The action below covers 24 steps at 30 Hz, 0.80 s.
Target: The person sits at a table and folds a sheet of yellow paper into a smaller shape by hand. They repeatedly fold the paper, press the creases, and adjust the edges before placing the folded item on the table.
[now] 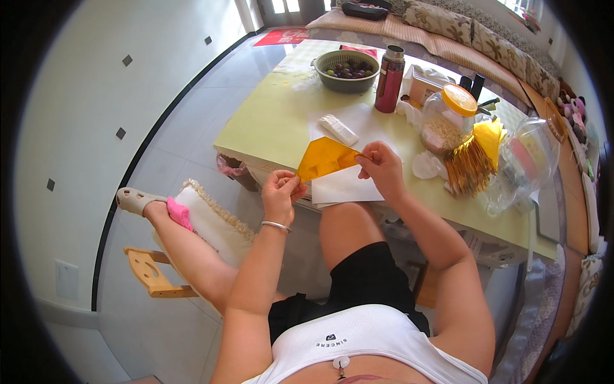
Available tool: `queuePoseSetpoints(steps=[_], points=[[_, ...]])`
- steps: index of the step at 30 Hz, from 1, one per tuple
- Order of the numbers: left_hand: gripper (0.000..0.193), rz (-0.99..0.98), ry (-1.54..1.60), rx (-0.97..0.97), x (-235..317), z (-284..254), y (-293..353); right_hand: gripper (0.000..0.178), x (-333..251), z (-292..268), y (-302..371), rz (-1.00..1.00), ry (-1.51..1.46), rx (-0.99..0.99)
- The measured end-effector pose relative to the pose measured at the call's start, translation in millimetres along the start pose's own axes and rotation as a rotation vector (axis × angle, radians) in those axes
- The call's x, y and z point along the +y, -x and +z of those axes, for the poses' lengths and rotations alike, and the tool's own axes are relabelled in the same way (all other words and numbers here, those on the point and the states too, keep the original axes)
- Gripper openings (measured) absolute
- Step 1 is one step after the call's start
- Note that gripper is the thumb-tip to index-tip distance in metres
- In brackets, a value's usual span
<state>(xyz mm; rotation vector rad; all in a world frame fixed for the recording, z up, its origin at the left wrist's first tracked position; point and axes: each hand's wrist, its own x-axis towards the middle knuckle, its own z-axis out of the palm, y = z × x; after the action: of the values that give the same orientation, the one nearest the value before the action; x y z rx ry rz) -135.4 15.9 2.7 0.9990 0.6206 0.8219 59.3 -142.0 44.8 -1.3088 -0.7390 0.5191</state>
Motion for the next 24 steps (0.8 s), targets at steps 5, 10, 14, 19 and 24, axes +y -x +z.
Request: queuePoseSetpoints(steps=[5,10,14,19,24], points=[[0.005,0.065,0.125,0.002,7,-8,22,0.007,2,9,9,-0.064,0.010,-0.045],[0.008,0.125,0.089,0.063,12,-29,45,0.006,-3,22,32,-0.036,-0.068,-0.111],[0.010,0.252,0.006,0.088,14,-40,67,0.006,-6,31,51,-0.078,-0.031,-0.148],[0.020,0.243,0.061,0.130,24,-48,99,0.019,-26,44,74,-0.034,0.021,-0.195],[0.015,0.059,0.043,0.170,37,-63,129,0.014,-34,46,82,0.194,-0.033,-0.308]])
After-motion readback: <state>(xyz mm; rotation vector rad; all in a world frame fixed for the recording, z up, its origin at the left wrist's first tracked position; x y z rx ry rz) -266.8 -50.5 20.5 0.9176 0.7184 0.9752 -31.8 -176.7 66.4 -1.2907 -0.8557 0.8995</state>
